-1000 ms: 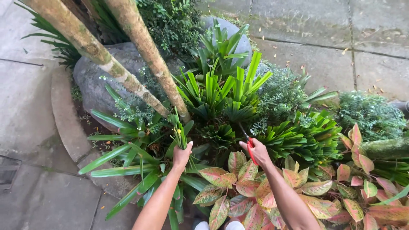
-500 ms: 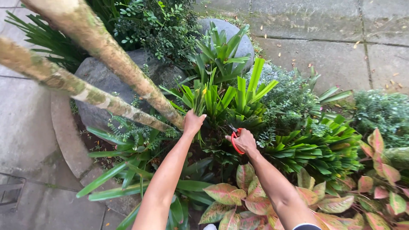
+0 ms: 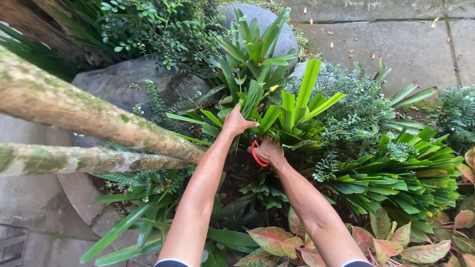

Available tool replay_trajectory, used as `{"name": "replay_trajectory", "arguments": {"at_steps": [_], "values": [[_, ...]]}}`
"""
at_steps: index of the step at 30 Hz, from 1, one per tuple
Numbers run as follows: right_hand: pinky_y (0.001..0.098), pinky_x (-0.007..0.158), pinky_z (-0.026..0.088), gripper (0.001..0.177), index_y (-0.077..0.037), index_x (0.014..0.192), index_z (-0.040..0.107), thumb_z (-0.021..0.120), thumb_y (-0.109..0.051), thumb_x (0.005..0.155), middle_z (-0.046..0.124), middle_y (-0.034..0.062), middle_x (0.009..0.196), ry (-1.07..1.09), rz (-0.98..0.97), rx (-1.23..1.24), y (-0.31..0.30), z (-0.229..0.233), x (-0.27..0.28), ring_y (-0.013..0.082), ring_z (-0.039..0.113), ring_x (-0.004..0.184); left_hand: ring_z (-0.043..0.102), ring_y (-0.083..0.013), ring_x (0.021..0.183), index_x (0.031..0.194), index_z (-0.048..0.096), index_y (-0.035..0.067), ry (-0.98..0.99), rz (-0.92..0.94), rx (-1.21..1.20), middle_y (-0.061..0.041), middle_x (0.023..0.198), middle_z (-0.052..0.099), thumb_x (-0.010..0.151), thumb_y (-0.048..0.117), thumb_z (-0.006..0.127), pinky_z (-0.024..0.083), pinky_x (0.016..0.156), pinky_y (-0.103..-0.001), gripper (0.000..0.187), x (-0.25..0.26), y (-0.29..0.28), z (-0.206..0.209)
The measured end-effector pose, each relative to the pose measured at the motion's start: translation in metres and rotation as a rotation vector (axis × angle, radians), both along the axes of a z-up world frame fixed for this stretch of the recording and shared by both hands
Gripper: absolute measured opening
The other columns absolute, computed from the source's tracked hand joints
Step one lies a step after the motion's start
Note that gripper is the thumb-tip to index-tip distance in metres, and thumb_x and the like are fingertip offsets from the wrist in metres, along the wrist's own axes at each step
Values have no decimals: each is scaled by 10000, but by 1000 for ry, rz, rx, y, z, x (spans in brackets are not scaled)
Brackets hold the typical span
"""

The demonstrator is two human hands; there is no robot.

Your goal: Trimming and collecting leaves from a garden bed using shears.

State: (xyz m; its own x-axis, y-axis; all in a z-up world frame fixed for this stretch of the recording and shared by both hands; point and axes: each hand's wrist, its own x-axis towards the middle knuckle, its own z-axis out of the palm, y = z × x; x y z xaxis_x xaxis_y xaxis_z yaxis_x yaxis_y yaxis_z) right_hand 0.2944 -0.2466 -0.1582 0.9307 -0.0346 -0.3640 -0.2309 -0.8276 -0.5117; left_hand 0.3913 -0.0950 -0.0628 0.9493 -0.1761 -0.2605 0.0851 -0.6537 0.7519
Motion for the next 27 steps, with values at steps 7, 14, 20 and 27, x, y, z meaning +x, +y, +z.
{"name": "replay_trajectory", "arguments": {"at_steps": [7, 14, 20, 27], "values": [[457, 1098, 484, 1120, 20, 1390, 531, 704, -804, 652, 533, 302, 1445, 196, 66, -150, -10, 28, 11, 412, 556, 1343, 742, -354, 963, 1140, 735, 66, -7, -14, 190, -191, 1033, 764, 775, 420, 802, 579, 863, -463, 513, 6, 2, -6], [460, 976, 511, 1309, 164, 1293, 510, 766, -902, 577, 559, 336, 1336, 57, 126, -286, -14, 51, 14, 419, 599, 1188, 735, -387, 949, 1014, 761, 15, -107, 78, 168, -224, 978, 759, 792, 391, 813, 573, 864, -467, 439, 19, 11, -22], [401, 710, 559, 575, -56, 996, 713, 723, -523, 661, 694, 140, 940, -29, 243, -366, 1, -4, 29, 290, 684, 846, 730, -420, 906, 990, 755, -3, -145, -13, 244, -269, 924, 737, 823, 391, 791, 583, 829, -479, 429, 15, 3, -36], [417, 535, 556, 361, -125, 872, 706, 686, -480, 815, 708, 109, 715, -25, 194, -170, 10, -21, 28, 275, 688, 597, 734, -431, 885, 940, 736, -65, -185, 21, 236, -295, 894, 723, 841, 381, 778, 593, 808, -475, 459, 19, 21, -45]]}}
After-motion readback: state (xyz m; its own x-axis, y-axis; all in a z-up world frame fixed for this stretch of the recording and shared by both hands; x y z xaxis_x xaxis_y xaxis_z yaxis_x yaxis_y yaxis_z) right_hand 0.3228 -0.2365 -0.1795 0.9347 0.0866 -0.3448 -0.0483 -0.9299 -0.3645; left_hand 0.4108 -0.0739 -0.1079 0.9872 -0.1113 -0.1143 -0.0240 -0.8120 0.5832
